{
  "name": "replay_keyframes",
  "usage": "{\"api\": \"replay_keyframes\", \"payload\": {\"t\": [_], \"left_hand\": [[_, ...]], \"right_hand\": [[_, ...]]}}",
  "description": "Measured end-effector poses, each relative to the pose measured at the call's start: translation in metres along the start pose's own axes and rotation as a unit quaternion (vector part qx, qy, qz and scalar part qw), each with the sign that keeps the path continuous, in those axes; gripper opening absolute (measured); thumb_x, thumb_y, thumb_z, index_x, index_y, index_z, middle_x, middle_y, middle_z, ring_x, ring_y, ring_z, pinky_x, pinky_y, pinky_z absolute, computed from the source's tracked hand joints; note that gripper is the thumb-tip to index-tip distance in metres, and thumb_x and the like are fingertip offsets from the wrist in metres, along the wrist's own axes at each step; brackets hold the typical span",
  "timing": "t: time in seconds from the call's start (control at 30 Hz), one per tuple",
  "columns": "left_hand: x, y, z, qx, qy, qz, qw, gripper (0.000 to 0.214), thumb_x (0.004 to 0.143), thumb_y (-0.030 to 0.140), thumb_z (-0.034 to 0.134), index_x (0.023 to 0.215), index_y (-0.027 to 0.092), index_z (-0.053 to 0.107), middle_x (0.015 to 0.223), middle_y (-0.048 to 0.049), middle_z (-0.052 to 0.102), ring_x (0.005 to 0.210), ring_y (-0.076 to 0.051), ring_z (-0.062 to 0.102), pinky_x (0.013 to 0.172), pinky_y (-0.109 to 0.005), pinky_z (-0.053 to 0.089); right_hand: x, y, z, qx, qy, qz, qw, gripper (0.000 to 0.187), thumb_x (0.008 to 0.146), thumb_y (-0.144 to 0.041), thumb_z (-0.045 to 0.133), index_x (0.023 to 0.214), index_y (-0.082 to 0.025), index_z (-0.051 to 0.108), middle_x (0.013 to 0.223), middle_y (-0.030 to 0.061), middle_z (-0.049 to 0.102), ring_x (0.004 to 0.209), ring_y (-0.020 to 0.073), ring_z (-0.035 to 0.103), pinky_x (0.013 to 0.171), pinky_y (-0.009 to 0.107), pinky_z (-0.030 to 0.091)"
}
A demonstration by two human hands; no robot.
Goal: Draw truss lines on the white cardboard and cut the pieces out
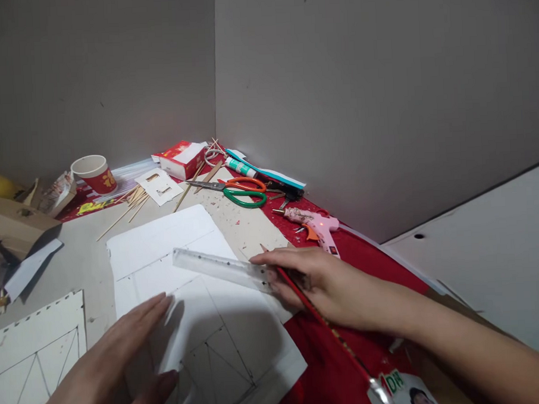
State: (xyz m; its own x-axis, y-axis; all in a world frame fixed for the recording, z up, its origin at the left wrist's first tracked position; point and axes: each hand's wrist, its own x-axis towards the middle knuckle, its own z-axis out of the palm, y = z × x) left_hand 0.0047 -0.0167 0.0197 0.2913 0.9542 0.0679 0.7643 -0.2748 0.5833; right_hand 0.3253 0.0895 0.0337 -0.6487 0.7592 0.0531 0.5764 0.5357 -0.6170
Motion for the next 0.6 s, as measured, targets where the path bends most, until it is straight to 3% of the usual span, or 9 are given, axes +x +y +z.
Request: {"api": "replay_keyframes", "payload": {"t": [0.07,0.1,0.17,0.27,0.33,0.4,0.47,0.53,0.6], "left_hand": [[0.002,0.01,-0.007,-0.18,-0.045,-0.129,0.974,0.053,0.088,0.053,0.063,0.137,0.032,0.06,0.137,-0.0062,0.065,0.12,-0.031,0.065,0.1,-0.047,0.055],[0.006,0.016,-0.009,-0.27,-0.067,-0.184,0.943,0.054,0.088,0.057,0.063,0.135,0.03,0.062,0.131,-0.0075,0.069,0.116,-0.03,0.068,0.098,-0.045,0.056],[0.018,0.026,-0.009,-0.408,-0.057,-0.272,0.869,0.061,0.083,0.063,0.067,0.131,0.024,0.065,0.118,-0.0111,0.075,0.107,-0.028,0.072,0.093,-0.04,0.058],[0.038,0.038,-0.002,-0.535,-0.008,-0.317,0.783,0.06,0.075,0.064,0.075,0.114,0.019,0.071,0.105,-0.0111,0.078,0.091,-0.024,0.076,0.079,-0.033,0.061],[0.049,0.041,-0.001,-0.567,0.036,-0.313,0.761,0.043,0.076,0.055,0.078,0.098,0.018,0.073,0.096,-0.0081,0.079,0.082,-0.019,0.075,0.074,-0.027,0.06],[0.058,0.038,-0.009,-0.559,0.062,-0.295,0.772,0.032,0.078,0.047,0.079,0.088,0.018,0.071,0.086,-0.0051,0.077,0.074,-0.015,0.073,0.071,-0.024,0.059],[0.065,0.026,-0.027,-0.506,0.068,-0.266,0.818,0.033,0.078,0.047,0.077,0.092,0.019,0.069,0.08,-0.0029,0.075,0.069,-0.015,0.071,0.069,-0.025,0.059],[0.074,0.007,-0.049,-0.38,0.064,-0.225,0.895,0.046,0.08,0.051,0.073,0.114,0.022,0.065,0.073,0.0006,0.071,0.068,-0.018,0.071,0.07,-0.029,0.06],[0.084,-0.015,-0.069,-0.232,0.03,-0.193,0.953,0.064,0.081,0.058,0.067,0.134,0.022,0.058,0.069,0.0027,0.067,0.065,-0.018,0.068,0.067,-0.031,0.06]], "right_hand": [[-0.003,-0.002,0.002,0.067,0.07,0.07,0.993,0.032,0.093,-0.035,0.061,0.118,-0.019,0.071,0.097,0.0102,0.075,0.082,0.0214,0.072,0.068,0.03,0.058],[-0.004,-0.004,0.005,0.103,0.104,0.105,0.984,0.034,0.09,-0.039,0.066,0.117,-0.021,0.072,0.096,0.0089,0.075,0.079,0.0207,0.071,0.065,0.028,0.058],[-0.004,-0.015,0.016,0.191,0.15,0.149,0.959,0.037,0.086,-0.041,0.072,0.118,-0.023,0.072,0.091,0.0067,0.073,0.07,0.0174,0.069,0.058,0.025,0.056],[-0.001,-0.036,0.042,0.341,0.128,0.145,0.92,0.033,0.085,-0.034,0.074,0.116,-0.021,0.071,0.079,0.0025,0.067,0.057,0.0115,0.061,0.05,0.021,0.052],[0.002,-0.048,0.059,0.393,0.102,0.091,0.909,0.028,0.089,-0.025,0.068,0.117,-0.021,0.07,0.072,-0.0004,0.064,0.054,0.0091,0.056,0.048,0.019,0.048],[0.006,-0.054,0.066,0.394,0.076,-0.014,0.916,0.039,0.087,-0.015,0.067,0.125,-0.023,0.066,0.078,-0.0002,0.067,0.06,0.0093,0.059,0.056,0.02,0.052],[0.012,-0.056,0.062,0.35,0.085,-0.081,0.929,0.043,0.085,-0.01,0.068,0.126,-0.024,0.065,0.087,0.0013,0.07,0.068,0.0099,0.063,0.064,0.021,0.054],[0.025,-0.053,0.048,0.317,0.135,-0.067,0.936,0.033,0.089,-0.013,0.066,0.12,-0.022,0.068,0.088,0.0021,0.071,0.07,0.0101,0.064,0.065,0.021,0.054],[0.045,-0.049,0.032,0.33,0.17,0.015,0.929,0.022,0.092,-0.022,0.063,0.113,-0.02,0.069,0.086,0.0041,0.071,0.07,0.0124,0.065,0.06,0.022,0.053]]}}
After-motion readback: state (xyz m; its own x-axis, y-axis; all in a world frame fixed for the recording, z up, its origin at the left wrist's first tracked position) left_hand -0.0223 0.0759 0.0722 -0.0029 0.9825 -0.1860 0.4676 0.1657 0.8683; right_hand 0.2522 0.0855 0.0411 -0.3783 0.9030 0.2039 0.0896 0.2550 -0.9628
